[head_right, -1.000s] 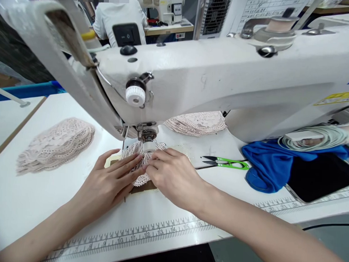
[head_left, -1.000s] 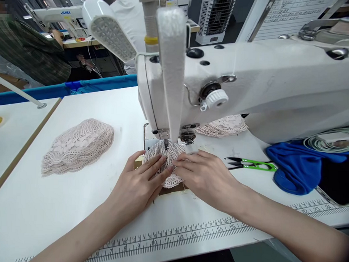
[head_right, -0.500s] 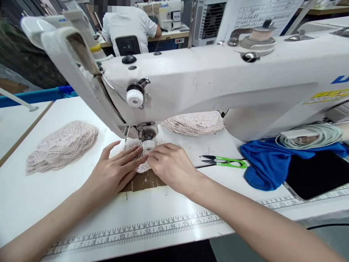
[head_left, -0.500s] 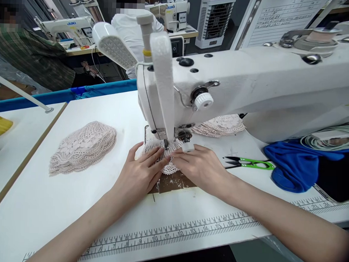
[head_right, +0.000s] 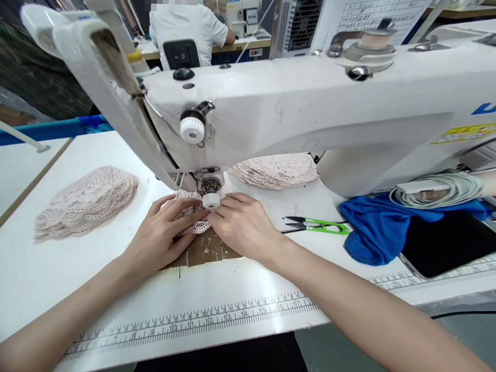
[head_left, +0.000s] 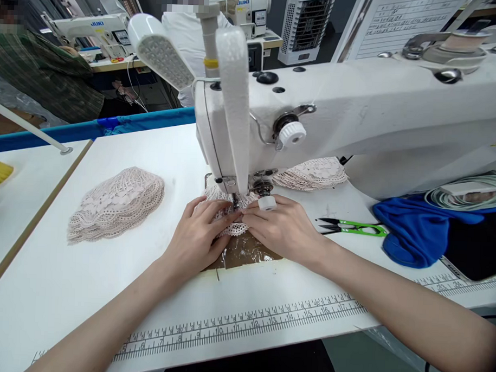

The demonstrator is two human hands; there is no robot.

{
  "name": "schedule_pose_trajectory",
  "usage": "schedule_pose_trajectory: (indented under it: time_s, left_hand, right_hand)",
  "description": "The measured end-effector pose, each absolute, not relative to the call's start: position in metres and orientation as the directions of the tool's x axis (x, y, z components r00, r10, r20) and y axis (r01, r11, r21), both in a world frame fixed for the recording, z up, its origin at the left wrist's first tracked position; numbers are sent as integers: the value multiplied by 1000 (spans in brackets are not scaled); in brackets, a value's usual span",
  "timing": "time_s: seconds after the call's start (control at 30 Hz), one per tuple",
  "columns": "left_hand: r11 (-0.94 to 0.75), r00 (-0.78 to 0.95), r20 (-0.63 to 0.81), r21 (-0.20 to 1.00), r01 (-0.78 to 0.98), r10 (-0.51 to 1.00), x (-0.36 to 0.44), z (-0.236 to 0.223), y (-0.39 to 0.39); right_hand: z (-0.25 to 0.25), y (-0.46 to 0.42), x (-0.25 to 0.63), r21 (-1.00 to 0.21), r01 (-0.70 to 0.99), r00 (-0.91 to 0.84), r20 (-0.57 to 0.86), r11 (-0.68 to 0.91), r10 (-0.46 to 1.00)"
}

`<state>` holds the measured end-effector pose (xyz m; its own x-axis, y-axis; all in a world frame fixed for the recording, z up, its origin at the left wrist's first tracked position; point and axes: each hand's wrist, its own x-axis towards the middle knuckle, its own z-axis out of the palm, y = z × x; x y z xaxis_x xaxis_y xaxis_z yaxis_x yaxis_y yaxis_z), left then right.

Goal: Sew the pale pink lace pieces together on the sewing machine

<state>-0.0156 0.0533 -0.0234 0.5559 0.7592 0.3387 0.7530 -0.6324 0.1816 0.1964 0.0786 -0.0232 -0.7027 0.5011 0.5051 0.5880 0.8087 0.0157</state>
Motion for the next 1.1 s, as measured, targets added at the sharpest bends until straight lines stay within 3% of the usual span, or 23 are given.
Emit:
schedule_pose_trajectory:
  time_s: [0.17,0.27,0.37,0.47,0.63,0.7,0.83,1.1]
  left_hand:
    - [-425,384,200,580,695,901,-14,-18,58]
    - [-377,368,158,651,659,916,-15,-17,61]
    - [-389,385,157,647,656,909,-16,-17,59]
    - [-484,442,215,525,700,871,-16,-18,52]
    - [-685,604,422,60,726,676,-13,-23,33]
    - [-693,643,433,-56,719,632,-11,-24,29]
    - [-694,680,404,-139,707,612,-10,-24,28]
    - [-683,672,404,-142,716,620,-10,-22,32]
  right_hand:
    - [-21,81,198,-238,668,-557,469,705,686]
    - [-19,82,198,-273,711,-533,392,648,749]
    - [-19,79,198,-265,693,-541,425,671,726]
    - [-19,75,200,-264,629,-584,460,732,668]
    - [-19,69,200,-158,558,-664,505,815,552]
    - [-19,68,199,-117,553,-671,524,825,524]
    - [-21,69,199,-89,554,-679,528,828,511]
    - [-22,73,199,-84,548,-673,545,832,499]
